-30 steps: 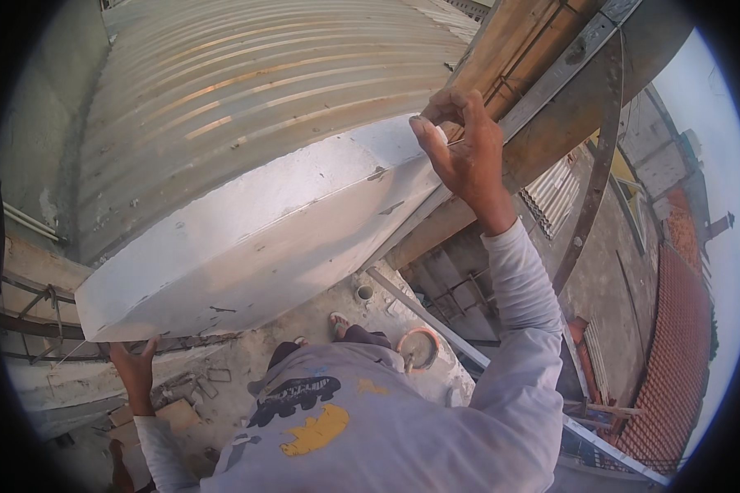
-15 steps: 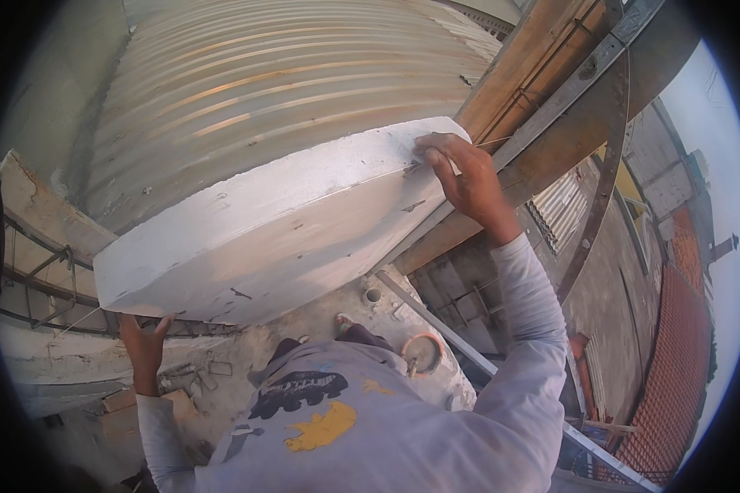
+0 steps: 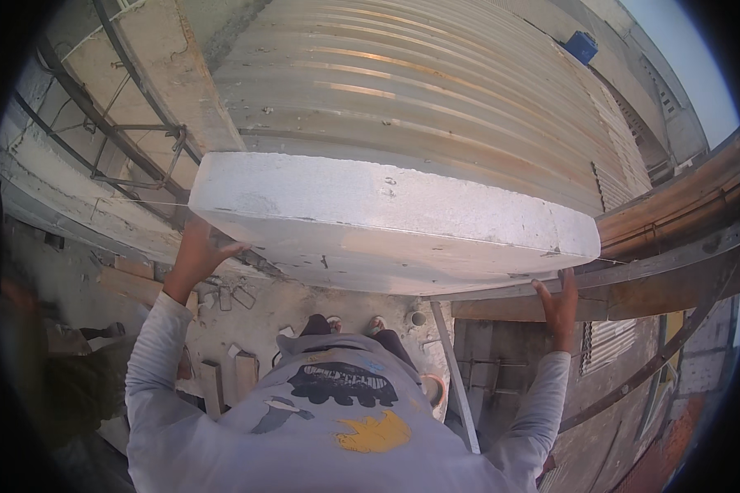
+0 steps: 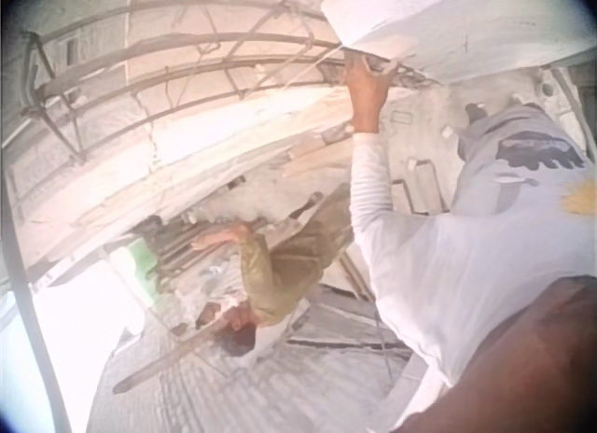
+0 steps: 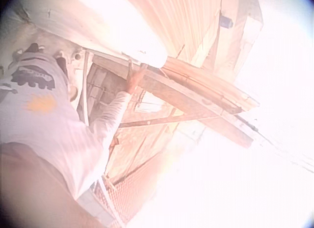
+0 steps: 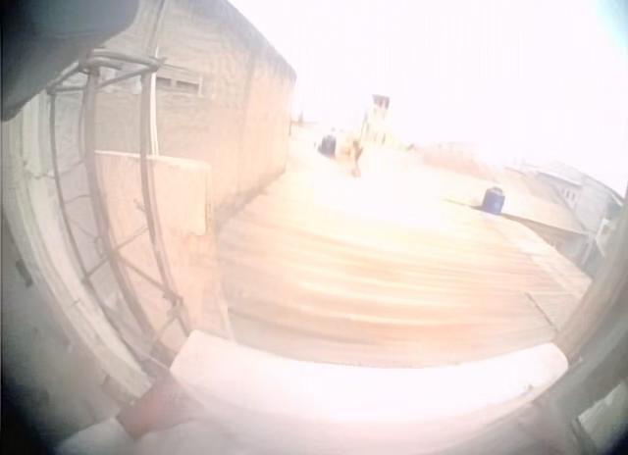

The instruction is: The person measures and cuts a white insulation board using a tape measure and hand saw. They then apply mortar to the cut piece and fit it into a gap in the wall structure.

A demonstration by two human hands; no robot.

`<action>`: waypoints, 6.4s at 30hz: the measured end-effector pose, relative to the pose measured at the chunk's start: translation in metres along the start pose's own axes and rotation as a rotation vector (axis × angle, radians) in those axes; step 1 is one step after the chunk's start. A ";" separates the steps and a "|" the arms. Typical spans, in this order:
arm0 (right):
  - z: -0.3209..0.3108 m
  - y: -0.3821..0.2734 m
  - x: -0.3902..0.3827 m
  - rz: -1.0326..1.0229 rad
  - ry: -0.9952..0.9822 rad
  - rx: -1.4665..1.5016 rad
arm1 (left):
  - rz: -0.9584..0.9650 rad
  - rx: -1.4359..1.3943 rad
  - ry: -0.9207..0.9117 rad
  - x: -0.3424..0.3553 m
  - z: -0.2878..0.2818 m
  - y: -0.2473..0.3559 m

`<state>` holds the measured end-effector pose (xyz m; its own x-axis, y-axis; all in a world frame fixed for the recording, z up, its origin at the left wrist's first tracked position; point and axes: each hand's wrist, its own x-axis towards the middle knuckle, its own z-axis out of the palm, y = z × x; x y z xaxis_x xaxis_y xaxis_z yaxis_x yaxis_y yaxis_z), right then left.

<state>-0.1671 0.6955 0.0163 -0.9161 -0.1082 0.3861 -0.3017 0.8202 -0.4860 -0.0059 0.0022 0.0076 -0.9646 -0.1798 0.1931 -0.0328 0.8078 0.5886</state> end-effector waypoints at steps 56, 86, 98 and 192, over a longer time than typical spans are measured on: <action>-0.008 0.045 0.042 -0.006 -0.807 -0.293 | -0.310 0.310 -0.160 -0.059 0.004 -0.092; 0.001 0.137 0.036 -0.055 -0.581 -0.207 | -0.035 0.139 -0.090 -0.004 -0.002 0.004; 0.012 0.121 0.036 -0.128 -0.484 -0.159 | -0.113 0.150 -0.109 -0.006 -0.004 0.008; 0.024 -0.028 -0.003 0.088 -0.324 0.204 | -0.003 -0.179 -0.148 -0.005 -0.026 -0.008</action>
<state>-0.1617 0.6593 0.0100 -0.9670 -0.2404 0.0845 -0.2345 0.7097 -0.6644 0.0055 -0.0177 0.0225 -0.9929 -0.0868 0.0818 -0.0012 0.6926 0.7213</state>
